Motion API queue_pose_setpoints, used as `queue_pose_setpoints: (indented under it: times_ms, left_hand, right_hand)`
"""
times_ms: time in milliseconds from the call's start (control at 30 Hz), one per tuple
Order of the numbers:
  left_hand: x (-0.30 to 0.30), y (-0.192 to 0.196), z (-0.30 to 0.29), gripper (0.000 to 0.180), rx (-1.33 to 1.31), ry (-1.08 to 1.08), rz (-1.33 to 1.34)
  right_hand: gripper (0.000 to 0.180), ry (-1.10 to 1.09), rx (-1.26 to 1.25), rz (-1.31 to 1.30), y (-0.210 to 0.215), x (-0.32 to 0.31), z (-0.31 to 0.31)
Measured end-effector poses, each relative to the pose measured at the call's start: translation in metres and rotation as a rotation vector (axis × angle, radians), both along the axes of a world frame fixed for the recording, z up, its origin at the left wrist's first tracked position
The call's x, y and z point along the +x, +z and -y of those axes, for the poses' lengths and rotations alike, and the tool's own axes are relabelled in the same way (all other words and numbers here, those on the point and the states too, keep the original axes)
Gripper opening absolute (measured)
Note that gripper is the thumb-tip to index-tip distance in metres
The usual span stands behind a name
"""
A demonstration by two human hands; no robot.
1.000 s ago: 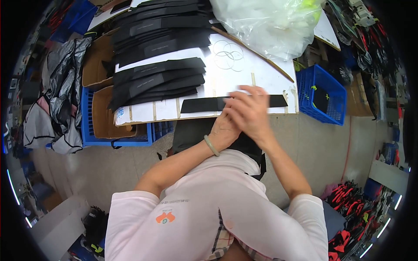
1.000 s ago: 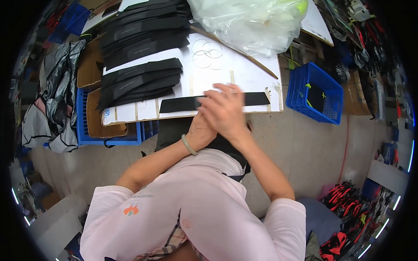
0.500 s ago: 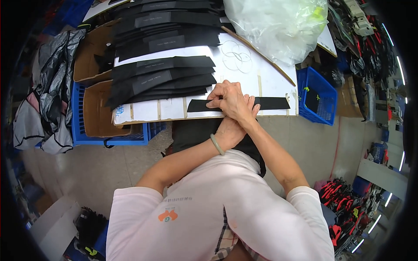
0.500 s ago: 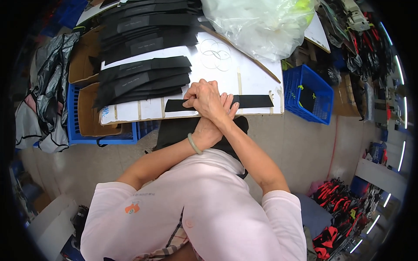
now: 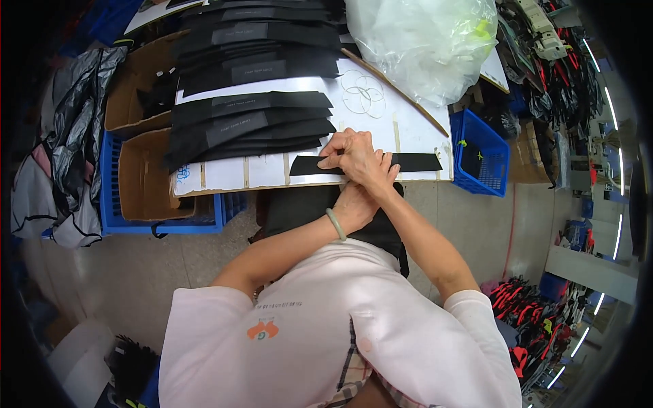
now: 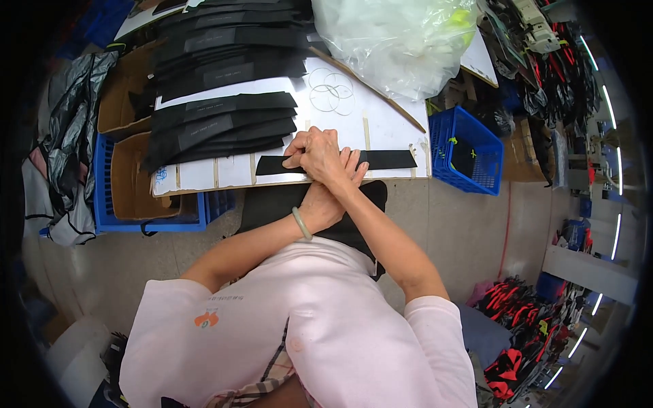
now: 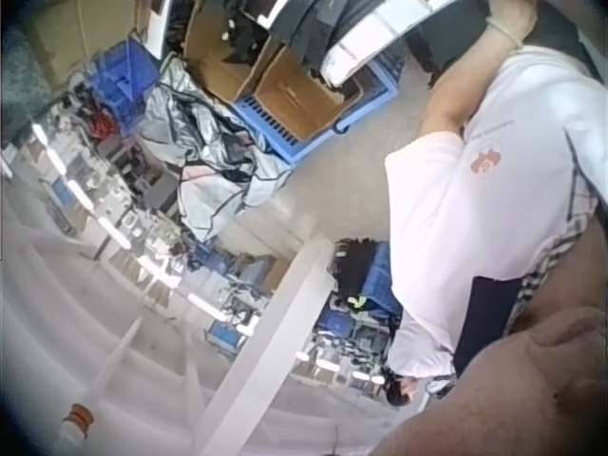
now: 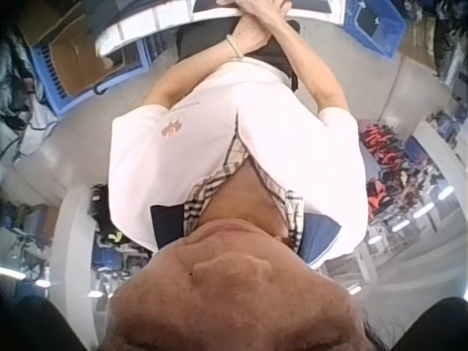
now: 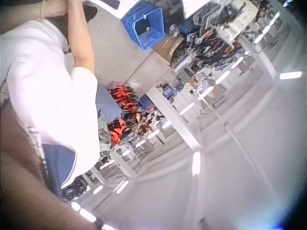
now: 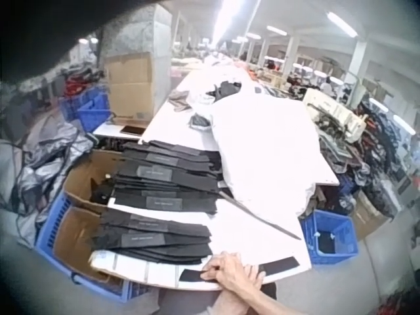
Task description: Applying adhesive labels to black fabric straps on a worktable.
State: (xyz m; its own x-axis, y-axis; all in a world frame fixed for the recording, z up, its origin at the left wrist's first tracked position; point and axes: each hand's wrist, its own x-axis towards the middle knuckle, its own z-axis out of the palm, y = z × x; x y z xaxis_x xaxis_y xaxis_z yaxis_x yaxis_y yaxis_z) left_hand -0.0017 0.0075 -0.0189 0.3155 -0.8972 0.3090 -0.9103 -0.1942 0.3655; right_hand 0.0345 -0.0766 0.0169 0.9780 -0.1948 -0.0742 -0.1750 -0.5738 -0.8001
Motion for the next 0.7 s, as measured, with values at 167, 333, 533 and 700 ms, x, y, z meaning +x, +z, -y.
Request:
queue_pose_setpoints:
  times_ms: [167,333,533,700]
  left_hand:
    - [0.003,0.005,0.000,0.059,0.039,-0.005,0.010]
    - [0.002,0.006,0.005,0.059,0.049,0.001,0.000]
    - [0.001,0.005,0.007,0.057,0.036,0.026,-0.004]
    - [0.007,0.054,-0.009,0.050,-0.003,0.126,-0.366]
  right_hand:
    - [0.014,-0.016,0.013,0.001,0.001,0.003,-0.001]
    - [0.013,0.003,-0.063,-0.007,0.003,0.005,0.000]
    - [0.011,0.048,-0.140,0.108,0.010,0.002,-0.005]
    - [0.012,0.167,-0.021,0.071,0.054,-0.003,-0.007]
